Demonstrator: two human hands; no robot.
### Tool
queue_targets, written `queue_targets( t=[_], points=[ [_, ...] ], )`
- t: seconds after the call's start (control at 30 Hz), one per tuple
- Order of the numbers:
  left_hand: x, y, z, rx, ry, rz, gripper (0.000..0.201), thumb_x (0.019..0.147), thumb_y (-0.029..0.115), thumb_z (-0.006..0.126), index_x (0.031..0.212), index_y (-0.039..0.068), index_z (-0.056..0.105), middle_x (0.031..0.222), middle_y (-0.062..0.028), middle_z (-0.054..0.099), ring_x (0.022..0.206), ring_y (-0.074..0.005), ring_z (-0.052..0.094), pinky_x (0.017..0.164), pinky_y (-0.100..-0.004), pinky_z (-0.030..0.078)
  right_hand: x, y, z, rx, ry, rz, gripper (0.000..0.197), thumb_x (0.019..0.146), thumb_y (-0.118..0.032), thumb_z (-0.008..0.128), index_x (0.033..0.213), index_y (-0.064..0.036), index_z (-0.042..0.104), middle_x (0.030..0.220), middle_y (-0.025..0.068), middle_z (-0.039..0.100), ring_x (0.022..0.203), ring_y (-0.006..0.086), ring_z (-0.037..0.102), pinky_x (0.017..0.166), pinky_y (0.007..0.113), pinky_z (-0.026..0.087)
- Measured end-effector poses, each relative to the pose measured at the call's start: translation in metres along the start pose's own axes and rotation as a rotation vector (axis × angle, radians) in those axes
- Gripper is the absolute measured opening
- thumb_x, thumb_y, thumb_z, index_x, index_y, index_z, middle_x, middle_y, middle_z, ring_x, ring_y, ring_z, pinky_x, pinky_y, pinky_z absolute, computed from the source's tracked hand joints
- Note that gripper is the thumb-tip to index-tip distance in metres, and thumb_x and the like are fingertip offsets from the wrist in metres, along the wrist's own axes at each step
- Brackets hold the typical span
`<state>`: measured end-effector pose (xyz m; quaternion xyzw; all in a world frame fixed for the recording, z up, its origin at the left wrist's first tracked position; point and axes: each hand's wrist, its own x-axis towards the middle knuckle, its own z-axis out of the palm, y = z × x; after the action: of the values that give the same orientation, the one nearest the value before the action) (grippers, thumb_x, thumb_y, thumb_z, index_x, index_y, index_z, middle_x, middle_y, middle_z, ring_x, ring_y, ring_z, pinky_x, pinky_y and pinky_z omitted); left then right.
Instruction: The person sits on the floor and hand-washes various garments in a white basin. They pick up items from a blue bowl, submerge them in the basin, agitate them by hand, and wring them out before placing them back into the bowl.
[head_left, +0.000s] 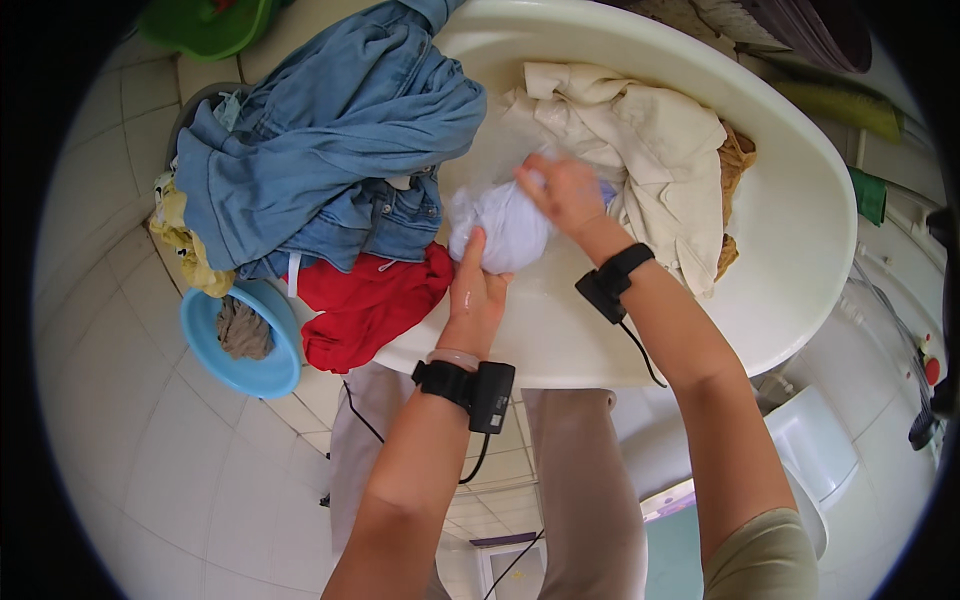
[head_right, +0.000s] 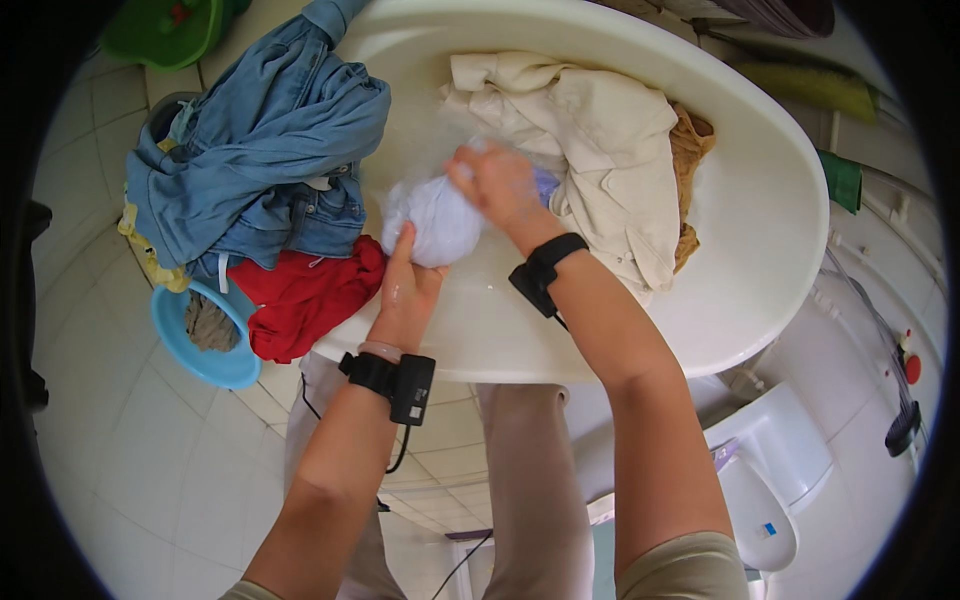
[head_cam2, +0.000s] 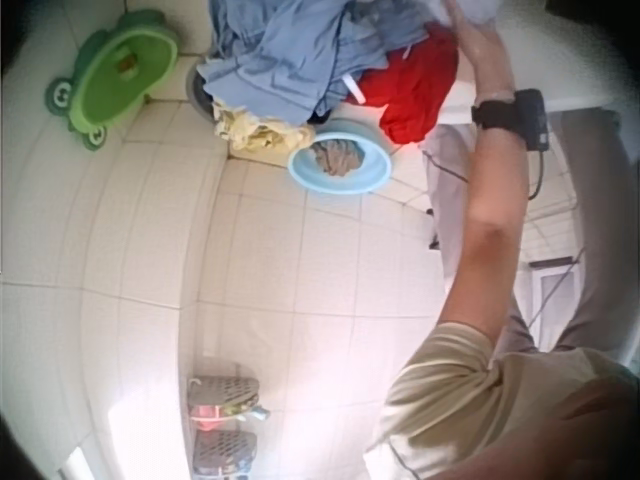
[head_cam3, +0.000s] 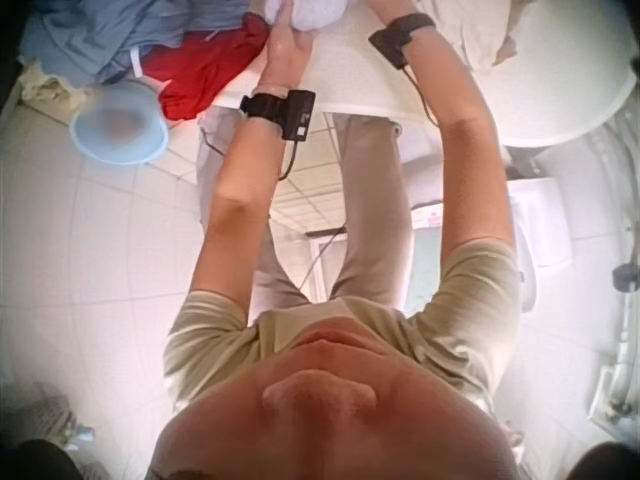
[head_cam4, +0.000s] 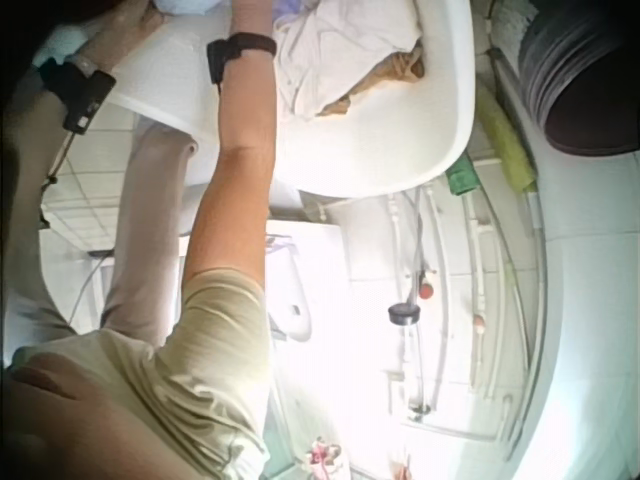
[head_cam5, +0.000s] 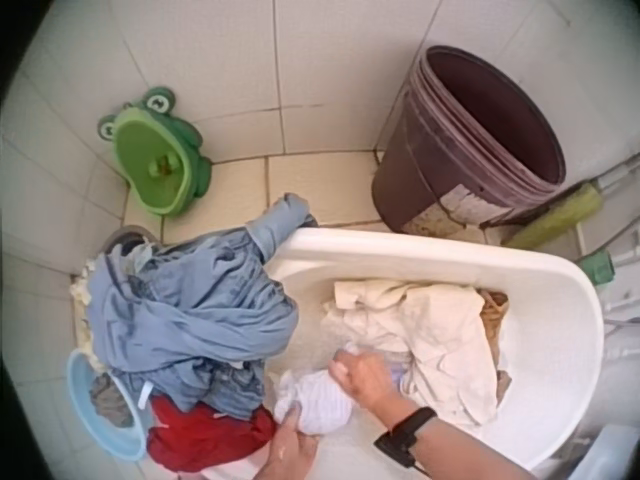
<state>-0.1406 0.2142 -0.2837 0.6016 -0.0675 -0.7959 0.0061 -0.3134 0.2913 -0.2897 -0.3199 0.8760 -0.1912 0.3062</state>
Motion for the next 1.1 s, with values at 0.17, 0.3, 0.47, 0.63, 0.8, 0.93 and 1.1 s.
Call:
queue_targets(
  t=[0.17, 0.3, 0.47, 0.63, 0.8, 0.93, 1.1],
  points=[
    [0.003, 0.001, -0.012, 0.167, 0.228, -0.056, 0.062, 0.093, 0.035, 0.062, 0.143, 0.023, 0.028, 0.145, -0.0093, 0.036, 0.126, -0.0342, 0.044, 0.100, -0.0456, 0.042, -0.005, -0.016, 0.028, -0.267, 0.091, -0.243, 0.049, 0.082, -0.046, 0.065, 0.127, -0.0311, 0.057, 0.130, 0.0125, 0.050, 0.120, 0.0337, 0.044, 0.091, 0.053, 0.036],
    [-0.010, 0.004, 0.021, 0.180, 0.110, -0.098, 0.070, 0.091, 0.047, 0.061, 0.143, 0.016, 0.026, 0.145, -0.0124, 0.033, 0.124, -0.0358, 0.046, 0.100, -0.0497, 0.042, 0.008, -0.001, 0.056, -0.216, 0.046, 0.022, 0.045, 0.081, -0.039, 0.068, 0.123, -0.0233, 0.058, 0.113, 0.0160, 0.061, 0.102, 0.0360, 0.057, 0.080, 0.049, 0.045],
    [0.014, 0.030, 0.014, -0.044, -0.129, -0.136, 0.069, 0.091, 0.057, 0.052, 0.142, 0.015, 0.033, 0.132, -0.0073, 0.049, 0.115, -0.0291, 0.053, 0.097, -0.0445, 0.045, -0.019, -0.050, 0.025, 0.590, -0.011, -0.134, 0.018, 0.082, -0.027, 0.065, 0.085, -0.0092, 0.065, 0.074, 0.0162, 0.065, 0.072, 0.0379, 0.062, 0.063, 0.044, 0.049],
    [-0.009, 0.011, 0.009, 0.131, -0.384, 0.153, 0.044, 0.097, 0.045, 0.047, 0.130, 0.016, 0.048, 0.120, -0.0043, 0.057, 0.108, -0.0201, 0.057, 0.090, -0.0373, 0.049, -0.046, -0.082, -0.020, 0.304, -0.189, -0.242, 0.020, 0.082, -0.030, 0.065, 0.081, -0.0107, 0.065, 0.070, 0.0155, 0.064, 0.068, 0.0368, 0.062, 0.060, 0.046, 0.048],
    [-0.015, -0.007, 0.025, -0.278, -0.103, 0.038, 0.034, 0.097, 0.036, 0.054, 0.121, 0.012, 0.052, 0.117, -0.0054, 0.058, 0.108, -0.0209, 0.057, 0.091, -0.0354, 0.048, 0.000, -0.038, -0.006, 0.112, 0.039, -0.223, 0.025, 0.080, -0.037, 0.068, 0.082, -0.0117, 0.065, 0.074, 0.0151, 0.062, 0.073, 0.0355, 0.061, 0.063, 0.046, 0.048],
    [0.003, 0.000, -0.029, -0.146, 0.157, -0.124, 0.059, 0.092, 0.035, 0.063, 0.142, 0.015, 0.037, 0.140, -0.0026, 0.040, 0.128, -0.0253, 0.042, 0.110, -0.0340, 0.029, 0.005, -0.027, 0.016, -0.093, 0.197, -0.304, 0.034, 0.077, -0.042, 0.071, 0.099, -0.0173, 0.066, 0.105, 0.0126, 0.061, 0.104, 0.0305, 0.056, 0.083, 0.049, 0.044],
    [0.008, -0.007, -0.024, 0.033, 0.122, -0.090, 0.064, 0.090, 0.037, 0.065, 0.141, 0.015, 0.033, 0.141, -0.0100, 0.036, 0.126, -0.0326, 0.043, 0.106, -0.0400, 0.034, 0.009, -0.006, 0.043, -0.400, -0.067, -0.175, 0.060, 0.073, -0.046, 0.073, 0.126, -0.0242, 0.057, 0.125, 0.0125, 0.052, 0.120, 0.0331, 0.045, 0.097, 0.053, 0.036]
  ],
)
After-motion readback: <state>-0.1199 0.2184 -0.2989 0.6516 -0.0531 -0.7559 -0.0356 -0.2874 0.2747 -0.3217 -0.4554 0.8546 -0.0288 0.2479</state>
